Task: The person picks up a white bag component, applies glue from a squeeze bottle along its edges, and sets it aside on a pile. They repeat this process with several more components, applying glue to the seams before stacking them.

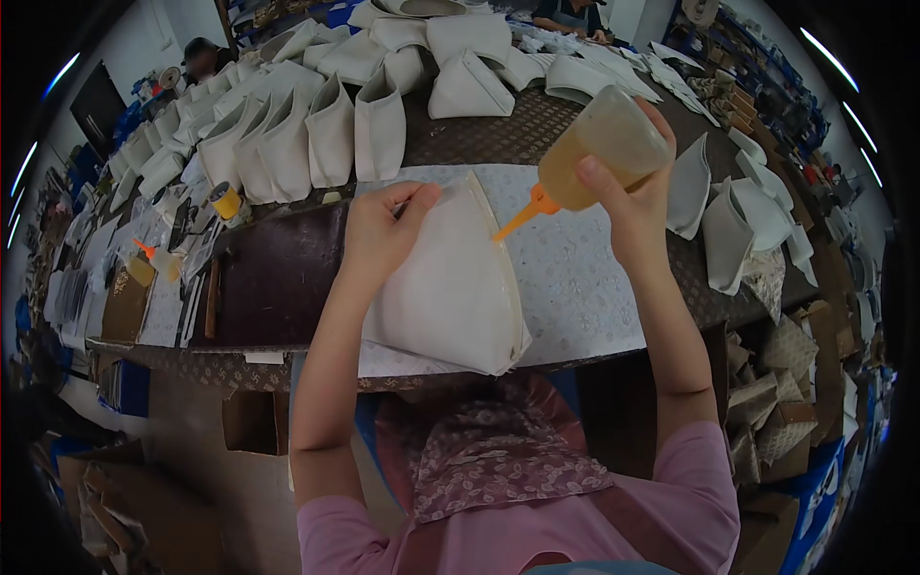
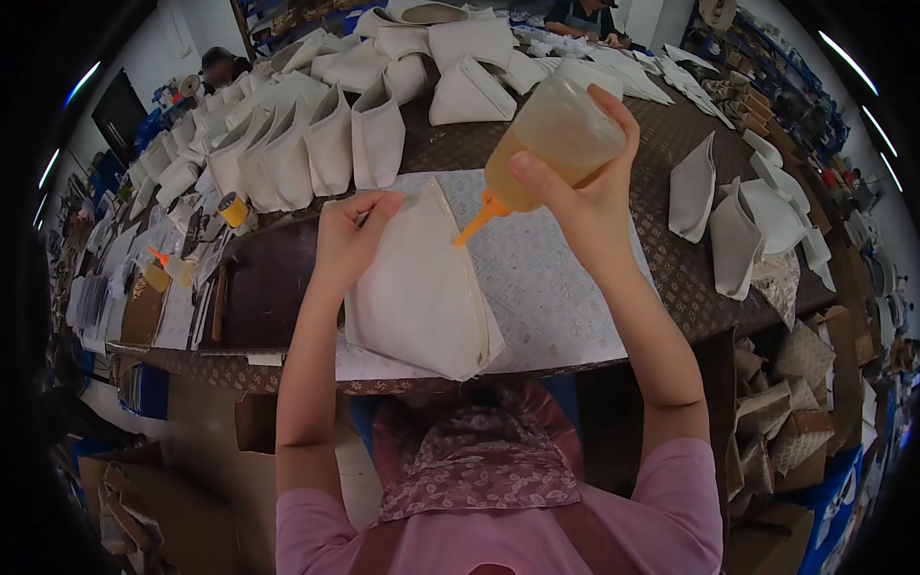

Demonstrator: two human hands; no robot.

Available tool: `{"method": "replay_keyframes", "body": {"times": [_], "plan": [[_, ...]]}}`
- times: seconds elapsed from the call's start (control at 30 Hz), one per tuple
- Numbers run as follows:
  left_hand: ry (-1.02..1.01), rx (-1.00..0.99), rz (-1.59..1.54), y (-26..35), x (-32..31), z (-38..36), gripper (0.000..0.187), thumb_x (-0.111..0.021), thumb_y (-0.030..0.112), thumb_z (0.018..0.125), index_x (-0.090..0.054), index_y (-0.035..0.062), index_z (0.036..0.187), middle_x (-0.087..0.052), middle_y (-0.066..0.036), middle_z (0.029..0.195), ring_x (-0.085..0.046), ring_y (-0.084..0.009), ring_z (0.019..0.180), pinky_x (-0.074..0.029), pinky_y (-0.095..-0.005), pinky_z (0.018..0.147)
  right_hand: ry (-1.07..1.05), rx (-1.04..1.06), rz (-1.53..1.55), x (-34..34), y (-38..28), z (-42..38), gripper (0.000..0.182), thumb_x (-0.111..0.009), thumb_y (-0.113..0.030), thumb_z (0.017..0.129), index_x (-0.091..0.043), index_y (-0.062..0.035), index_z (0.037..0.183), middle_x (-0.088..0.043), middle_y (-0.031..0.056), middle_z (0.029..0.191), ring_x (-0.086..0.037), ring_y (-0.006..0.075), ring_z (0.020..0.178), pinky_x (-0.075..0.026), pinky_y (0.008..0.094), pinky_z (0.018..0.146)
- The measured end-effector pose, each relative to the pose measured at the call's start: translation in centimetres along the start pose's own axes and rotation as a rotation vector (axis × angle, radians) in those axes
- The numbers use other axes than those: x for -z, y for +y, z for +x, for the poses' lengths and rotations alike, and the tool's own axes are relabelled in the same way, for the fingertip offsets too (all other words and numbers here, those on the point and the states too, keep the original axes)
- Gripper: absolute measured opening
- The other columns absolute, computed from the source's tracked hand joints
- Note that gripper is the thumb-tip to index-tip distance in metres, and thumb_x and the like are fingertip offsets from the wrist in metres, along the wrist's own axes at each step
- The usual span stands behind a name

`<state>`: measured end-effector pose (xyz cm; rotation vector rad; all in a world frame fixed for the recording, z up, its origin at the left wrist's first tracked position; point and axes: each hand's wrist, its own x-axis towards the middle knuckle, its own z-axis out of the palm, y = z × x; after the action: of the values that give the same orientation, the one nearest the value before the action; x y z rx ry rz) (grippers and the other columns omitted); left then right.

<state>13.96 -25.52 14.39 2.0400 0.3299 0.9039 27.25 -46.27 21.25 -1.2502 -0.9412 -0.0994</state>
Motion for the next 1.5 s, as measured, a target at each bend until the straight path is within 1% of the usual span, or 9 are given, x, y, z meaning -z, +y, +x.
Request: {"method": "replay_keyframes", "body": {"times": [0.17, 0.3, 0.43, 0.73, 0.87, 1.17, 1.23, 1.37, 1.5], "plan": [[0.014, 0.009, 0.028, 0.4, 0.1, 0.1, 0.029, -0.063, 0.024, 0.087, -0.066, -0.0047, 0.090, -0.060, 0.001, 0.067, -0.048, -0.0038, 0.065, -0.042, -0.0212, 0.059, -0.192, -0.073, -0.044, 0.0, -0.2, -1.3, 0.084, -0.079, -0.018, 0.071, -0.024, -0.0058, 0.132, -0.046, 0.0125, 0.119, -0.052, 0.0209, 0.108, -0.047, 0.0343, 0.089], [0.078, 0.015, 0.057, -0.1, -0.2, 0.5, 0.030, -0.063, 0.029, 0.086, -0.067, -0.0005, 0.089, -0.062, -0.010, 0.063, -0.054, -0.0113, 0.057, -0.043, -0.0266, 0.056, -0.240, -0.112, -0.053, 0.7, 0.4, -2.5, 0.083, -0.080, -0.018, 0.071, -0.024, -0.0053, 0.131, -0.047, 0.0134, 0.118, -0.053, 0.0212, 0.107, -0.048, 0.0352, 0.088], [0.080, -0.014, 0.069, -0.7, -0.4, 0.7, 0.032, -0.063, 0.031, 0.085, -0.067, -0.0006, 0.090, -0.062, -0.011, 0.063, -0.054, -0.0124, 0.056, -0.043, -0.0272, 0.056, -0.045, -0.081, -0.016, 0.9, 0.3, -0.6, 0.083, -0.080, -0.020, 0.071, -0.024, -0.0043, 0.131, -0.049, 0.0144, 0.116, -0.054, 0.0222, 0.107, -0.048, 0.0357, 0.089], [0.053, 0.044, 0.086, -0.1, -0.1, 0.7, 0.033, -0.064, 0.029, 0.087, -0.067, -0.0041, 0.092, -0.063, -0.002, 0.069, -0.051, -0.0047, 0.067, -0.043, -0.0221, 0.062, -0.185, -0.163, -0.097, 1.7, 2.0, -1.6, 0.087, -0.080, -0.023, 0.071, -0.022, -0.0035, 0.133, -0.049, 0.0148, 0.117, -0.054, 0.0229, 0.107, -0.048, 0.0362, 0.090], [0.033, 0.060, 0.068, -0.1, -0.3, 0.8, 0.033, -0.064, 0.029, 0.087, -0.067, -0.0040, 0.091, -0.063, -0.001, 0.069, -0.051, -0.0049, 0.066, -0.043, -0.0217, 0.062, 0.020, -0.091, 0.008, 1.5, 1.4, -0.1, 0.085, -0.079, -0.023, 0.071, -0.023, -0.0035, 0.132, -0.050, 0.0139, 0.116, -0.055, 0.0226, 0.106, -0.049, 0.0356, 0.088], [0.045, 0.066, 0.064, -0.5, -0.5, 0.9, 0.032, -0.064, 0.027, 0.087, -0.067, -0.0041, 0.091, -0.062, 0.000, 0.069, -0.051, -0.0048, 0.066, -0.043, -0.0210, 0.063, -0.316, -0.115, -0.136, 0.7, 1.4, -4.6, 0.083, -0.080, -0.015, 0.069, -0.025, -0.0097, 0.131, -0.048, 0.0116, 0.117, -0.052, 0.0201, 0.106, -0.047, 0.0347, 0.087], [0.053, 0.033, 0.105, -0.3, -1.0, 0.7, 0.030, -0.064, 0.027, 0.086, -0.067, -0.0026, 0.091, -0.063, -0.006, 0.066, -0.053, -0.0073, 0.062, -0.043, -0.0240, 0.059, -0.316, -0.141, -0.079, 0.9, 1.6, -5.1, 0.083, -0.081, -0.015, 0.069, -0.025, -0.0095, 0.131, -0.047, 0.0117, 0.118, -0.052, 0.0203, 0.107, -0.047, 0.0346, 0.088], [0.038, 0.030, -0.020, -0.5, -0.9, 0.5, 0.029, -0.064, 0.026, 0.086, -0.067, -0.0022, 0.090, -0.063, -0.006, 0.065, -0.052, -0.0065, 0.060, -0.043, -0.0245, 0.056, -0.165, -0.187, 0.056, 1.4, 2.2, -3.3, 0.085, -0.080, -0.016, 0.069, -0.024, -0.0071, 0.132, -0.045, 0.0124, 0.120, -0.050, 0.0206, 0.110, -0.047, 0.0345, 0.089], [-0.060, 0.082, -0.002, 1.2, -0.6, -0.4, 0.027, -0.062, 0.023, 0.088, -0.067, -0.0038, 0.090, -0.061, 0.003, 0.069, -0.050, -0.0035, 0.066, -0.042, -0.0200, 0.061, 0.002, -0.087, 0.070, 0.9, 2.8, 0.4, 0.086, -0.080, -0.020, 0.071, -0.022, -0.0034, 0.132, -0.043, 0.0134, 0.121, -0.050, 0.0199, 0.111, -0.048, 0.0344, 0.089]]}}
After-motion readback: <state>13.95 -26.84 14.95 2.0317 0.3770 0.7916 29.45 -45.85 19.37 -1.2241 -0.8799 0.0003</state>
